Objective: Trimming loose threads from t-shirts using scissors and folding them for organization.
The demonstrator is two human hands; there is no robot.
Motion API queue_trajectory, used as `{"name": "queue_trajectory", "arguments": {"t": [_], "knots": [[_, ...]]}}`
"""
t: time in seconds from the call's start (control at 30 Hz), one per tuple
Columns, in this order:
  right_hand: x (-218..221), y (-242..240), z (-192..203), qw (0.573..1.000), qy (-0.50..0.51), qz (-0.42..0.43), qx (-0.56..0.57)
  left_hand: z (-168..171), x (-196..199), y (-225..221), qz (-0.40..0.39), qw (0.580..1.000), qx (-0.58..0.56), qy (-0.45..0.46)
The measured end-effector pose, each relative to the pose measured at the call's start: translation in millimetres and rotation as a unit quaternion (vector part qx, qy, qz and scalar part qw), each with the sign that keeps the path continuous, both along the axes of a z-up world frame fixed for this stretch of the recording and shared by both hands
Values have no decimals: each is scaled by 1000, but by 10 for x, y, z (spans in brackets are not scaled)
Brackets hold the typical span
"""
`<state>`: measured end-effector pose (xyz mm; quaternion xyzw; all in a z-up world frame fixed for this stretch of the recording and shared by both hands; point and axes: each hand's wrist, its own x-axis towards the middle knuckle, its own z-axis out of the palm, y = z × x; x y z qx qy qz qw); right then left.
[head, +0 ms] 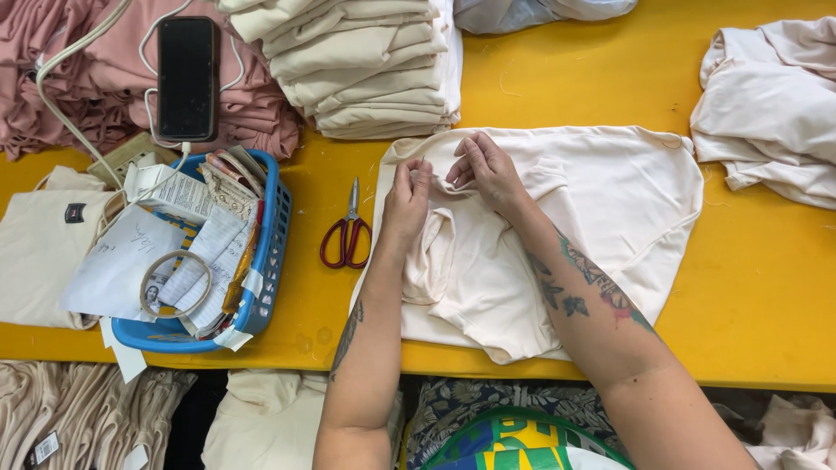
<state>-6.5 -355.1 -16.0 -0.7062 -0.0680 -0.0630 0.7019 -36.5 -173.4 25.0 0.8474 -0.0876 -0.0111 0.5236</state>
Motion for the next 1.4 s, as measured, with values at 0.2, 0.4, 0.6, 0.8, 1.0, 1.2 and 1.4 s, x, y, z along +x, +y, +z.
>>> {"name": "queue_trajectory", "arguments": {"t": [0.2, 0.4, 0.6, 0.8, 1.0, 1.2, 1.4], "knots": [[-212, -33, 141, 998, 1, 32, -55, -76, 103, 52, -21, 997, 53, 58], [-458, -251, 205, 910, -134, -62, -387, -108, 164, 121, -42, 996, 33, 69], [-1119, -515, 455, 857, 31, -183, -482, -61, 96, 109, -44, 997, 43, 43], [-1400, -1304, 202, 858, -21, -259, -442, -149, 123, 95, 14, 999, 27, 19], [-1835, -2113, 297, 899, -20, -196, -391, -337, 213, 46, 2, 996, 94, -9], [-1913, -2149, 144, 854, -163, -187, -457, -267, 132, 58, -22, 993, 105, -42], [-2184, -1740, 167, 665, -371, -289, -580, -211, 107, 121, -14, 995, 87, -57]]}}
